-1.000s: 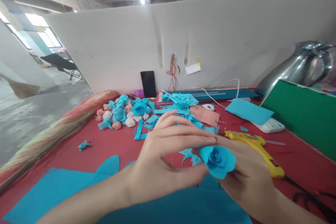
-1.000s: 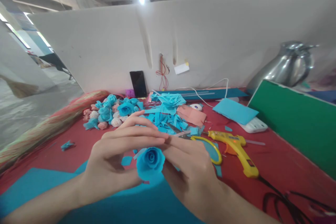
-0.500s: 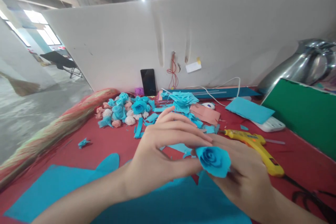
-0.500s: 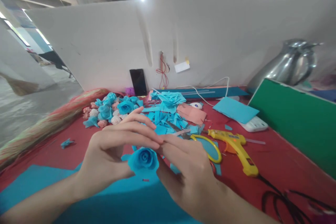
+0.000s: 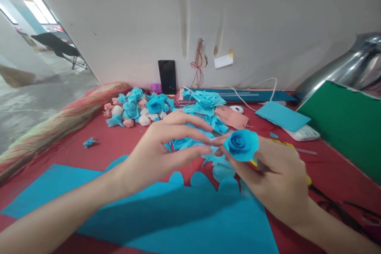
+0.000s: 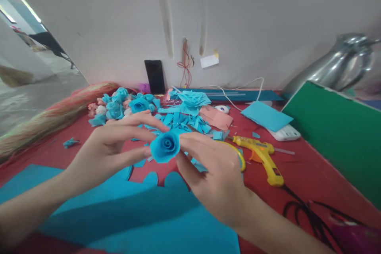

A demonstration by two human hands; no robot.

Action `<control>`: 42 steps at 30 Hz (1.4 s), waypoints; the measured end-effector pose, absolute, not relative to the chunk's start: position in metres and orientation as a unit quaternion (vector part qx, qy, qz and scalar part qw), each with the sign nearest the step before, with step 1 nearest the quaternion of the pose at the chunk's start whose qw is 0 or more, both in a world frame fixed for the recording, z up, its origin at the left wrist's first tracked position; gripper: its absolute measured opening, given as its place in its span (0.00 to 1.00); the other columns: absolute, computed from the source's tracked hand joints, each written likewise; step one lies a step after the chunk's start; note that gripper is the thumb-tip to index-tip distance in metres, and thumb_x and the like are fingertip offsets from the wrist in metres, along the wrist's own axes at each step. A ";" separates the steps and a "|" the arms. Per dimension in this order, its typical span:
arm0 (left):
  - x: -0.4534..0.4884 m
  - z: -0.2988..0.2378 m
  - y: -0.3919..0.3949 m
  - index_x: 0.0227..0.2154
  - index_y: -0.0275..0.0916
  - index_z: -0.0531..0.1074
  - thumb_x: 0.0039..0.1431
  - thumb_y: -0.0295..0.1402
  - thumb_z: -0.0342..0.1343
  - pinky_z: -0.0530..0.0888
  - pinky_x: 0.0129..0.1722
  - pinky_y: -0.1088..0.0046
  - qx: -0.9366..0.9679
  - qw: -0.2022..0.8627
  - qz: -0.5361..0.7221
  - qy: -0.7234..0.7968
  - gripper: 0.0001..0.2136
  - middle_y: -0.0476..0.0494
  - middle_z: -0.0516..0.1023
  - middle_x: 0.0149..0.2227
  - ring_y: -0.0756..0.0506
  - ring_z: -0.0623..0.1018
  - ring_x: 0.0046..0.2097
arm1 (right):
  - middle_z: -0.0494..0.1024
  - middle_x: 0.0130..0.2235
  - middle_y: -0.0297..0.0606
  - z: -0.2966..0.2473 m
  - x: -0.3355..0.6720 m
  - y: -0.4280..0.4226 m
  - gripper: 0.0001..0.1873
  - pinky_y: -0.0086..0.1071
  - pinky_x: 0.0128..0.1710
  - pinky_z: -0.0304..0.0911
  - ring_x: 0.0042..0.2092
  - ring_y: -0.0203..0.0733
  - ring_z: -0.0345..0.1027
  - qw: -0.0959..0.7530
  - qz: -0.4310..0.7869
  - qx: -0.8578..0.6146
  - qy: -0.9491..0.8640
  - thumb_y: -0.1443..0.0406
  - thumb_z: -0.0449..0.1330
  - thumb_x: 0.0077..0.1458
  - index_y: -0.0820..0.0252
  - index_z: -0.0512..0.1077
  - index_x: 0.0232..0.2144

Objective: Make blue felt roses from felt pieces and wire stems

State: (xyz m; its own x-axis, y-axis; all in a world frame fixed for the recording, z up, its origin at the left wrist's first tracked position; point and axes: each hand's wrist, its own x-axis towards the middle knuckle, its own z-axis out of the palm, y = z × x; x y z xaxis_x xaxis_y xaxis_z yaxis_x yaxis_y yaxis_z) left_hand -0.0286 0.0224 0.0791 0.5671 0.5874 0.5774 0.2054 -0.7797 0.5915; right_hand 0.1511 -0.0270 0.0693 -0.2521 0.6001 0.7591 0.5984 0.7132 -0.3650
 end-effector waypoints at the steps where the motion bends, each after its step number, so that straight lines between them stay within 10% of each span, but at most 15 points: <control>1: -0.035 0.072 0.024 0.23 0.39 0.74 0.56 0.30 0.52 0.69 0.42 0.70 0.871 0.216 0.364 0.248 0.09 0.47 0.77 0.34 0.48 0.74 0.37 | 0.76 0.30 0.30 0.068 0.151 -0.026 0.08 0.18 0.32 0.64 0.30 0.29 0.70 0.478 0.008 -0.388 -0.788 0.74 0.55 0.53 0.58 0.69 0.27; 9: -0.081 -0.007 0.021 0.43 0.44 0.71 0.58 0.30 0.48 0.59 0.52 0.57 0.932 0.113 0.129 0.320 0.12 0.44 0.73 0.43 0.44 0.69 0.45 | 0.75 0.25 0.30 0.063 0.149 -0.022 0.07 0.21 0.21 0.60 0.24 0.30 0.67 0.414 0.066 -0.449 -0.789 0.71 0.56 0.52 0.61 0.71 0.24; 18: -0.083 -0.009 0.013 0.35 0.46 0.74 0.57 0.32 0.51 0.51 0.57 0.56 0.919 0.131 0.139 0.345 0.07 0.50 0.75 0.41 0.46 0.71 0.44 | 0.74 0.25 0.31 0.063 0.150 -0.025 0.06 0.23 0.24 0.57 0.25 0.30 0.64 0.390 0.091 -0.466 -0.789 0.70 0.56 0.51 0.62 0.73 0.26; 29: -0.082 -0.022 0.008 0.34 0.41 0.73 0.56 0.31 0.52 0.54 0.55 0.56 0.914 0.134 0.177 0.340 0.05 0.46 0.76 0.39 0.46 0.73 0.43 | 0.69 0.19 0.29 0.026 0.147 -0.007 0.13 0.24 0.21 0.57 0.21 0.31 0.63 0.165 0.378 -0.500 -0.762 0.65 0.52 0.55 0.63 0.68 0.21; 42: -0.044 -0.016 0.011 0.29 0.37 0.74 0.58 0.32 0.50 0.59 0.53 0.62 0.972 0.055 0.151 0.173 0.08 0.48 0.76 0.31 0.47 0.72 0.38 | 0.69 0.28 0.32 0.025 0.158 -0.013 0.14 0.28 0.27 0.62 0.26 0.31 0.63 0.009 0.380 -0.533 -0.756 0.59 0.50 0.61 0.65 0.67 0.32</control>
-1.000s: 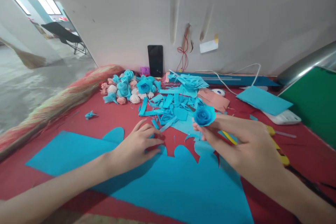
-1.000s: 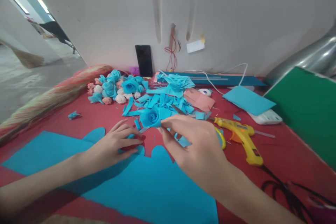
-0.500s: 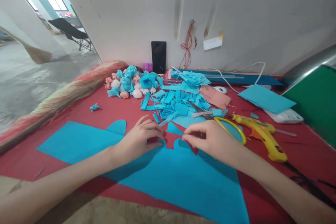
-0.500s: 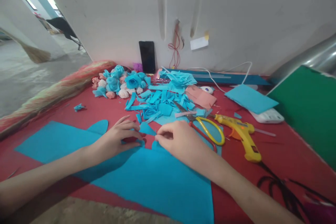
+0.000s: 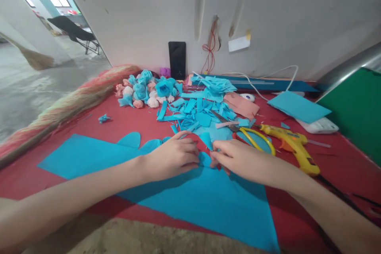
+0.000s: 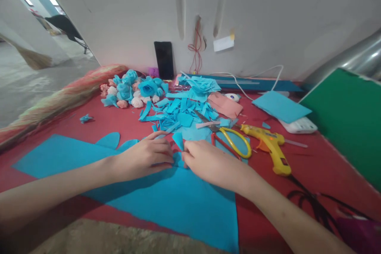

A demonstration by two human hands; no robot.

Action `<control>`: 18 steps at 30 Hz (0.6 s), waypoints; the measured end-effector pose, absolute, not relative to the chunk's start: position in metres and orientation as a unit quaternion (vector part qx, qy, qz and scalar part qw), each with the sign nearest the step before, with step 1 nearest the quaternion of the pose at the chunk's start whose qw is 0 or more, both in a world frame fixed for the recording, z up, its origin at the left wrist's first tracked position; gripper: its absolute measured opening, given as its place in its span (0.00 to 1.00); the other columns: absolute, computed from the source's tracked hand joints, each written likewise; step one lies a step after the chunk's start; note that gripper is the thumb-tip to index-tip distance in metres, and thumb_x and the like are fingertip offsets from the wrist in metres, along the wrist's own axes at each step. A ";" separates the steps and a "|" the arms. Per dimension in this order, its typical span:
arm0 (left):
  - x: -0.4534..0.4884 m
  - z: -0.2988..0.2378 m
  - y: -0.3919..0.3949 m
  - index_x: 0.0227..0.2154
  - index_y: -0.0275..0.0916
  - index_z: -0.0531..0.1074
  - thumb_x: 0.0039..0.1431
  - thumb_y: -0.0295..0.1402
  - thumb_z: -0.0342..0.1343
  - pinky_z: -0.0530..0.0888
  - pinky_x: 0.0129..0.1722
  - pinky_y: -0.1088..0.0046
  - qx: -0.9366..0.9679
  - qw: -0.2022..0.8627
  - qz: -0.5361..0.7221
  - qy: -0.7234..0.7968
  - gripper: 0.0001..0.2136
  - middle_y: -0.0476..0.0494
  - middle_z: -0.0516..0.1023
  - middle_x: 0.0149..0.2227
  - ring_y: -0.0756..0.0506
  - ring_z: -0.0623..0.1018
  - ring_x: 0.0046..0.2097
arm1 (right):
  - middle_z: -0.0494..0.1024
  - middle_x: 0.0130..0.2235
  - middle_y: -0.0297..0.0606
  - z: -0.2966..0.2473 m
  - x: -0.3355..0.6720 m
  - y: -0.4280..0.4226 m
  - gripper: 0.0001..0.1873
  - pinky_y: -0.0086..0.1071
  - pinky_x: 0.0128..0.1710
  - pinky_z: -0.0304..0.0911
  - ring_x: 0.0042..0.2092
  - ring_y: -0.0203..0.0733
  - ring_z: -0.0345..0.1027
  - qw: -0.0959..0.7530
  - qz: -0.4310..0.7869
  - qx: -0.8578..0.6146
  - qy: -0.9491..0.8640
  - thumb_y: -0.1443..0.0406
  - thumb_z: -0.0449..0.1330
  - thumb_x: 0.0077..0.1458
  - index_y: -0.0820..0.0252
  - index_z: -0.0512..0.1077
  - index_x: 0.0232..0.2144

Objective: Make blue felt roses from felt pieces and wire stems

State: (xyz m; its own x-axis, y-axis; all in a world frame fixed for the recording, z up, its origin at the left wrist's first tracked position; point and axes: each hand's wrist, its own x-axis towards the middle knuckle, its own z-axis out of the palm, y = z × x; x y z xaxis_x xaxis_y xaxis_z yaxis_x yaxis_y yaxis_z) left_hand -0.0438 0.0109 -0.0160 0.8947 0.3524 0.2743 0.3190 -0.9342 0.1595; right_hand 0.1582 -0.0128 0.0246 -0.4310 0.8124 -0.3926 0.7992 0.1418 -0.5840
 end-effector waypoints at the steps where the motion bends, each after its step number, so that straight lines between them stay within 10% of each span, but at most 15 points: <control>1: -0.043 -0.016 0.012 0.28 0.37 0.74 0.58 0.31 0.50 0.58 0.53 0.61 0.974 0.046 0.148 0.167 0.09 0.48 0.76 0.30 0.47 0.72 0.38 | 0.68 0.27 0.32 0.026 0.159 -0.013 0.14 0.28 0.27 0.62 0.26 0.31 0.62 0.000 0.376 -0.531 -0.760 0.59 0.49 0.61 0.65 0.67 0.32; 18: -0.032 -0.019 0.035 0.32 0.36 0.70 0.57 0.29 0.49 0.65 0.42 0.70 0.967 0.060 0.148 0.201 0.06 0.45 0.77 0.32 0.48 0.73 0.36 | 0.74 0.31 0.30 0.055 0.175 -0.011 0.09 0.25 0.32 0.58 0.37 0.37 0.68 -0.140 0.407 -0.361 -0.827 0.68 0.52 0.55 0.58 0.70 0.25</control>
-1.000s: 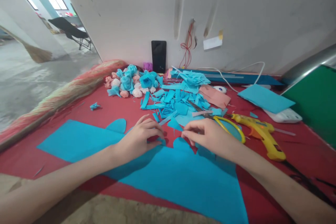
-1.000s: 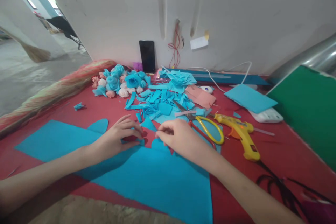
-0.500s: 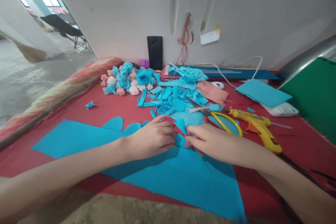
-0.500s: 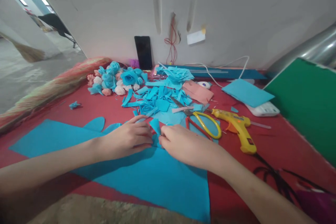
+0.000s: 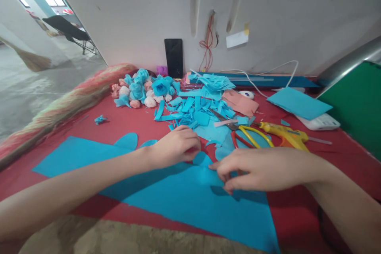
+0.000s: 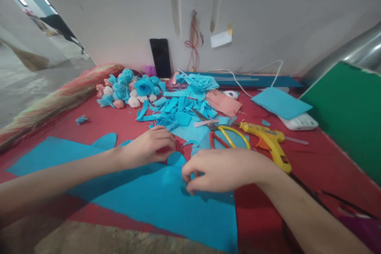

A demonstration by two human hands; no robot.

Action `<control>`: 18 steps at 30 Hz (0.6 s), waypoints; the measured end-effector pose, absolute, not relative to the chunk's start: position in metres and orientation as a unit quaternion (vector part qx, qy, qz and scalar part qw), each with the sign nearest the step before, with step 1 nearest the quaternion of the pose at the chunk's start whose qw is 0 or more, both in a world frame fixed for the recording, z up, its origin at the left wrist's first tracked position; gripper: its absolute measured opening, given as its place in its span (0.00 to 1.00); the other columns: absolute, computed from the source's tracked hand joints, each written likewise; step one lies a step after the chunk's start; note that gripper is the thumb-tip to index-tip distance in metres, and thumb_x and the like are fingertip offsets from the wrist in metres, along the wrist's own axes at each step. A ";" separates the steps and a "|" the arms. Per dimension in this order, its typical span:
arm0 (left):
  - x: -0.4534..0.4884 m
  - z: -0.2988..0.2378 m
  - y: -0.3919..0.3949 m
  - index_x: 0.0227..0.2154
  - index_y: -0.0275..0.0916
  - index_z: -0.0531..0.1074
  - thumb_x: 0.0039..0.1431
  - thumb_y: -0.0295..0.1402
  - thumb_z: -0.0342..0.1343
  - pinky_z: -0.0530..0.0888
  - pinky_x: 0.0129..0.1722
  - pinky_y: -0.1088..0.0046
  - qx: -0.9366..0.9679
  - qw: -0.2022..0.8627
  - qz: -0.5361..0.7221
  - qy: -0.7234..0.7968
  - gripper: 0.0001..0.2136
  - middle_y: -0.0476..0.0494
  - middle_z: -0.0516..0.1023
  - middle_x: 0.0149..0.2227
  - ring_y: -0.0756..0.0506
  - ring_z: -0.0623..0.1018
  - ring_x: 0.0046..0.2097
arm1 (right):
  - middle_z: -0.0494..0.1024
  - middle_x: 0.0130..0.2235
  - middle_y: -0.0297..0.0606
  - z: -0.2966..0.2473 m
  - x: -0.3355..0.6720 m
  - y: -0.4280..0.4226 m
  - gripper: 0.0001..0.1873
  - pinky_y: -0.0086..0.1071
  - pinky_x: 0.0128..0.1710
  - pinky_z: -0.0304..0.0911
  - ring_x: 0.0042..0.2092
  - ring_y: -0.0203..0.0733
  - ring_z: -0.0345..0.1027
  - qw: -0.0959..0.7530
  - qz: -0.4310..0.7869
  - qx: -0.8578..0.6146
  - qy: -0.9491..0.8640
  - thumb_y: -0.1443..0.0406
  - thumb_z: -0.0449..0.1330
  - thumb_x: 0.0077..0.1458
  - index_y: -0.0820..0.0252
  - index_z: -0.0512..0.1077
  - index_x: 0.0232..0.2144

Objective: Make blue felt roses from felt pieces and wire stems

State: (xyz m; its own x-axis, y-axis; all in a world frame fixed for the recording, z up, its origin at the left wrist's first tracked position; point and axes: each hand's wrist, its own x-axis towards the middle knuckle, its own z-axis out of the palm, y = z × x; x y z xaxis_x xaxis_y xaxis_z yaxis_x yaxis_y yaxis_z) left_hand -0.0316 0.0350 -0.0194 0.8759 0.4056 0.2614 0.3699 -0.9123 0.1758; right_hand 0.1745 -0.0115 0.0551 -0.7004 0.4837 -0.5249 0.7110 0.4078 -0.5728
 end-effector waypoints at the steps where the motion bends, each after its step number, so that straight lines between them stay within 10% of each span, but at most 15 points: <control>1: -0.030 -0.020 0.040 0.31 0.36 0.70 0.57 0.29 0.49 0.65 0.41 0.71 0.963 0.065 0.151 0.213 0.06 0.45 0.76 0.32 0.49 0.73 0.36 | 0.75 0.34 0.30 0.056 0.176 -0.014 0.09 0.26 0.35 0.59 0.42 0.39 0.68 0.146 -0.398 0.354 0.834 0.69 0.52 0.55 0.58 0.70 0.25; 4: -0.025 -0.022 0.054 0.28 0.34 0.70 0.58 0.31 0.48 0.65 0.36 0.72 0.957 0.070 0.150 0.239 0.08 0.45 0.75 0.29 0.49 0.73 0.32 | 0.74 0.42 0.31 0.056 0.177 -0.023 0.10 0.30 0.39 0.58 0.52 0.45 0.61 0.170 -0.367 0.338 0.850 0.70 0.53 0.54 0.56 0.71 0.26; 14: -0.004 -0.022 0.048 0.33 0.37 0.67 0.51 0.50 0.51 0.62 0.36 0.71 0.967 0.074 0.138 0.200 0.18 0.47 0.73 0.34 0.48 0.71 0.36 | 0.68 0.52 0.36 0.050 0.171 -0.036 0.10 0.33 0.29 0.59 0.37 0.47 0.70 0.218 -0.265 0.339 0.876 0.71 0.52 0.50 0.57 0.72 0.24; 18: 0.002 -0.021 0.061 0.30 0.36 0.68 0.59 0.39 0.46 0.60 0.35 0.69 0.966 0.038 0.136 0.216 0.12 0.45 0.73 0.31 0.47 0.70 0.35 | 0.64 0.55 0.37 0.051 0.171 -0.035 0.10 0.36 0.32 0.60 0.38 0.49 0.70 0.224 -0.252 0.343 0.877 0.70 0.53 0.51 0.54 0.73 0.26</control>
